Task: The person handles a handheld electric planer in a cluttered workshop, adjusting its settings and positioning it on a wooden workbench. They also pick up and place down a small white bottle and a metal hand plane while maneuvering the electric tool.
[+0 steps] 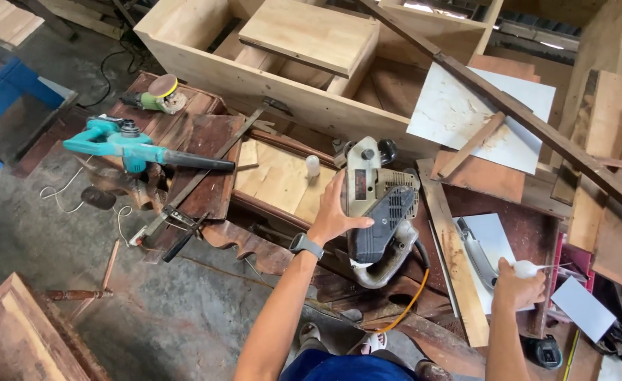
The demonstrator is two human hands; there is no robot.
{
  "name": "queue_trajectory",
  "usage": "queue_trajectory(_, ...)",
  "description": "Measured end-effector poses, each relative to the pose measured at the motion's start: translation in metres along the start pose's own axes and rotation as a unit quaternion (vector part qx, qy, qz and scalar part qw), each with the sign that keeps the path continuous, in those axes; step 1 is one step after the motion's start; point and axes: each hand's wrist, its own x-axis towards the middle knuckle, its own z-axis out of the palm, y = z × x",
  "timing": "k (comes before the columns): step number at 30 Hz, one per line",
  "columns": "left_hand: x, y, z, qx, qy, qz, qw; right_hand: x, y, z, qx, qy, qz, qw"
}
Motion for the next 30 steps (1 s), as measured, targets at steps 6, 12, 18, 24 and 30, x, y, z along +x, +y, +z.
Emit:
queue_trajectory(6, 0.0, 0.003, -0.001, -0.014, -0.031, -0.029, 0.999, -0.038, -0.032, -0.035, 0.05, 0.001, 0.024, 0.998)
queue_trajectory(12, 0.013, -0.033, -0.012, -0.057, -0.044, 0.04, 0.997, -0.129, -0.046, -0.034, 0.225, -0.126, -0.184, 0.948)
queue_trajectory(18, 0.079, -0.095, -0.03, 0.068, -0.052, 0.21, 0.974, -0.307, -0.183, -0.061, 0.175, -0.265, -0.016, 0.948)
queue_trajectory(24, 0.145, -0.122, -0.012, 0.146, 0.029, 0.42, 0.895, -0.327, -0.17, -0.014, 0.26, -0.2, -0.117, 0.937)
queue_trajectory(30, 0.168, -0.074, -0.036, 0.223, -0.015, 0.523, 0.823, -0.334, -0.183, -0.017, 0.176, -0.201, -0.111, 0.957)
